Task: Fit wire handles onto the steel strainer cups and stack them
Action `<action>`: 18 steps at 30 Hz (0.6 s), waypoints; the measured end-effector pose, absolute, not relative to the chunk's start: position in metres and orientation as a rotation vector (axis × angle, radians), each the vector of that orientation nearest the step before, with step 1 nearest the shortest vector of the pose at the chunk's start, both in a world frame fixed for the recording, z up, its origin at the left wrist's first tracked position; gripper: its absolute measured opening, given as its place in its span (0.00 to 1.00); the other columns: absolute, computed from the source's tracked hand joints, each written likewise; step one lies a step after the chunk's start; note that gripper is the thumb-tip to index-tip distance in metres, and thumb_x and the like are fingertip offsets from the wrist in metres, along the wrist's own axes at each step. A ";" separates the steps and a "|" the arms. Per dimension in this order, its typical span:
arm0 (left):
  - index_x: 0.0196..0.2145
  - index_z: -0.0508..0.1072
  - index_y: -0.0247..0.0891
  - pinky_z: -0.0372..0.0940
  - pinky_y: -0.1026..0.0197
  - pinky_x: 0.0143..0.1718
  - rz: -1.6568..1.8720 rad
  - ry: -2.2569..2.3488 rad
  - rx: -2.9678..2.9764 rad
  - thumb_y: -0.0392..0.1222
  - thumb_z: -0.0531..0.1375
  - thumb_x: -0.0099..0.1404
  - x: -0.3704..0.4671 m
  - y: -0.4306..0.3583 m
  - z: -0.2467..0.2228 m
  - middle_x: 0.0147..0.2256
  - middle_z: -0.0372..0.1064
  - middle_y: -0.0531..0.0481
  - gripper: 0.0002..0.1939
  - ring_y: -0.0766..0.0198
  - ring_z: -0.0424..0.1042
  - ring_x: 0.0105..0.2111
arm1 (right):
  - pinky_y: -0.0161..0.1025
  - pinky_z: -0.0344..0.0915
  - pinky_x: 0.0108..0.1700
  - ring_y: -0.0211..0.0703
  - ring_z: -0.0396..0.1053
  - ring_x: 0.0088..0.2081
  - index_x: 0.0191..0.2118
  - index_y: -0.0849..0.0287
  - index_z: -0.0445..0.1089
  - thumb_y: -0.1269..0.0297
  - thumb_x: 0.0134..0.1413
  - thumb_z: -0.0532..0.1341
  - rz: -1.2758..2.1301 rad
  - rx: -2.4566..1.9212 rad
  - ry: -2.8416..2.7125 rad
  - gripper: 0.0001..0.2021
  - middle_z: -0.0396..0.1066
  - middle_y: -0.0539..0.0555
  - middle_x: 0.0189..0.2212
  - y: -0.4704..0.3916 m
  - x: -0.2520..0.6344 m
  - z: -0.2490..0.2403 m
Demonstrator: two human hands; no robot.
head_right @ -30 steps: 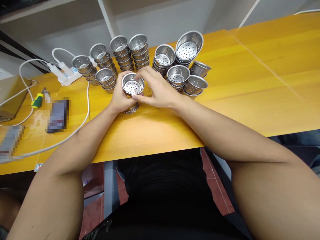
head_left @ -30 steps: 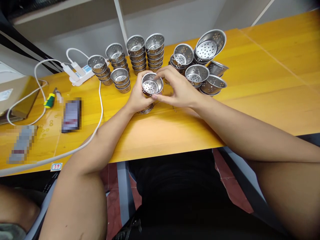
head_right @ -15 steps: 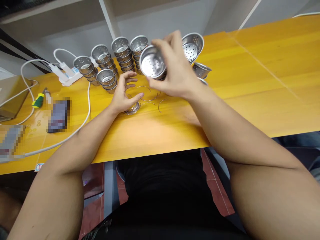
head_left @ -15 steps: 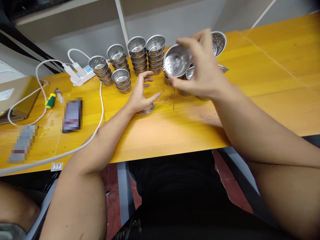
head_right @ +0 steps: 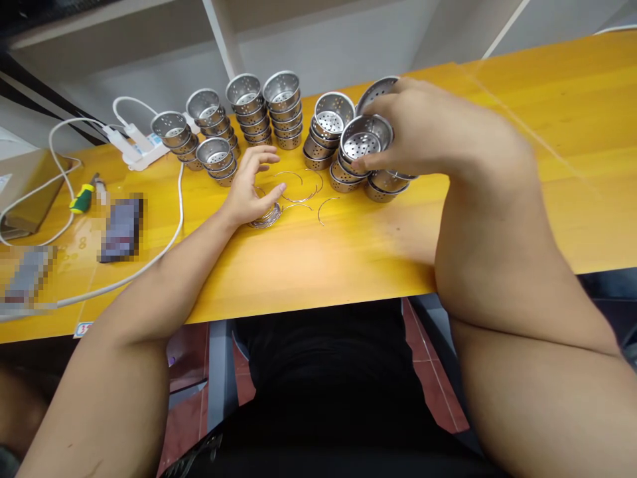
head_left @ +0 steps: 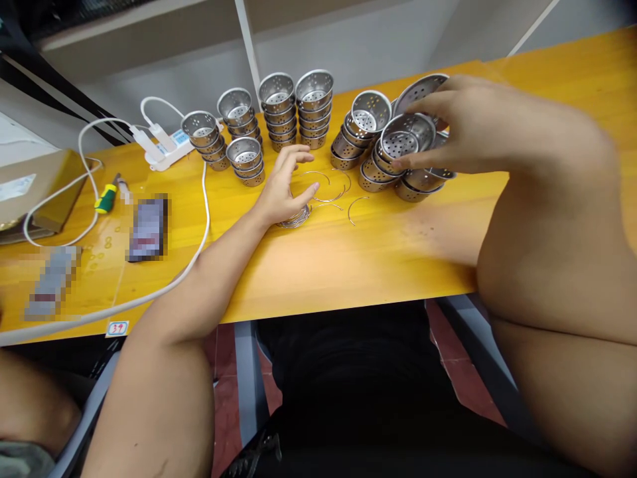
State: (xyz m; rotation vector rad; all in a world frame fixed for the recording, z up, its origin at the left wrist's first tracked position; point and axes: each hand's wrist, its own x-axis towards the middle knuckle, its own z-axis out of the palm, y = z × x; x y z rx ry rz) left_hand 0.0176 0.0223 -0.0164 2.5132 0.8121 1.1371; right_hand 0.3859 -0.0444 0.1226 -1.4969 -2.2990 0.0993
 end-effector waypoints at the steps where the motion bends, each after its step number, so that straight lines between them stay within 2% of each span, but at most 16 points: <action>1: 0.67 0.69 0.50 0.76 0.39 0.72 1.137 0.817 2.513 0.58 0.69 0.74 0.017 0.022 -0.016 0.72 0.70 0.40 0.29 0.43 0.73 0.73 | 0.57 0.75 0.53 0.57 0.74 0.47 0.44 0.49 0.77 0.25 0.52 0.76 0.079 -1.550 -2.339 0.32 0.75 0.61 0.48 -0.044 0.385 0.122; 4: 0.67 0.69 0.50 0.75 0.38 0.73 1.129 0.812 2.516 0.58 0.68 0.74 0.016 0.023 -0.016 0.73 0.69 0.39 0.29 0.43 0.72 0.74 | 0.60 0.78 0.56 0.61 0.77 0.53 0.49 0.50 0.77 0.32 0.57 0.77 0.037 -1.711 -2.376 0.29 0.74 0.63 0.57 -0.045 0.382 0.124; 7: 0.68 0.69 0.50 0.73 0.37 0.75 1.123 0.812 2.517 0.60 0.68 0.75 0.015 0.023 -0.016 0.74 0.68 0.39 0.30 0.43 0.71 0.75 | 0.64 0.78 0.64 0.68 0.76 0.63 0.56 0.49 0.80 0.42 0.58 0.81 0.070 -1.723 -2.354 0.27 0.73 0.64 0.59 -0.049 0.379 0.127; 10: 0.67 0.70 0.50 0.72 0.37 0.77 1.140 0.825 2.522 0.63 0.67 0.76 0.015 0.025 -0.018 0.74 0.67 0.39 0.30 0.43 0.71 0.75 | 0.69 0.74 0.70 0.74 0.74 0.68 0.70 0.49 0.78 0.41 0.59 0.81 0.068 -1.691 -2.311 0.38 0.71 0.68 0.62 -0.052 0.381 0.128; 12: 0.67 0.70 0.50 0.71 0.36 0.77 1.156 0.822 2.532 0.65 0.66 0.77 0.015 0.026 -0.018 0.74 0.68 0.39 0.29 0.43 0.71 0.75 | 0.72 0.73 0.71 0.77 0.75 0.67 0.75 0.51 0.76 0.37 0.59 0.80 0.040 -1.654 -2.273 0.44 0.70 0.70 0.63 -0.052 0.384 0.127; 15: 0.67 0.69 0.52 0.65 0.34 0.81 1.214 0.845 2.540 0.66 0.63 0.78 0.014 0.027 -0.014 0.74 0.67 0.40 0.28 0.43 0.69 0.77 | 0.68 0.76 0.67 0.71 0.79 0.60 0.71 0.51 0.81 0.33 0.64 0.76 -0.080 -1.467 -2.172 0.39 0.74 0.70 0.62 -0.052 0.383 0.127; 18: 0.69 0.66 0.55 0.52 0.31 0.89 1.403 1.025 2.457 0.67 0.65 0.77 0.011 0.027 -0.005 0.79 0.60 0.41 0.31 0.41 0.58 0.84 | 0.57 0.79 0.56 0.57 0.81 0.50 0.63 0.47 0.85 0.40 0.73 0.71 -0.199 -1.148 -2.009 0.23 0.80 0.66 0.61 -0.055 0.370 0.127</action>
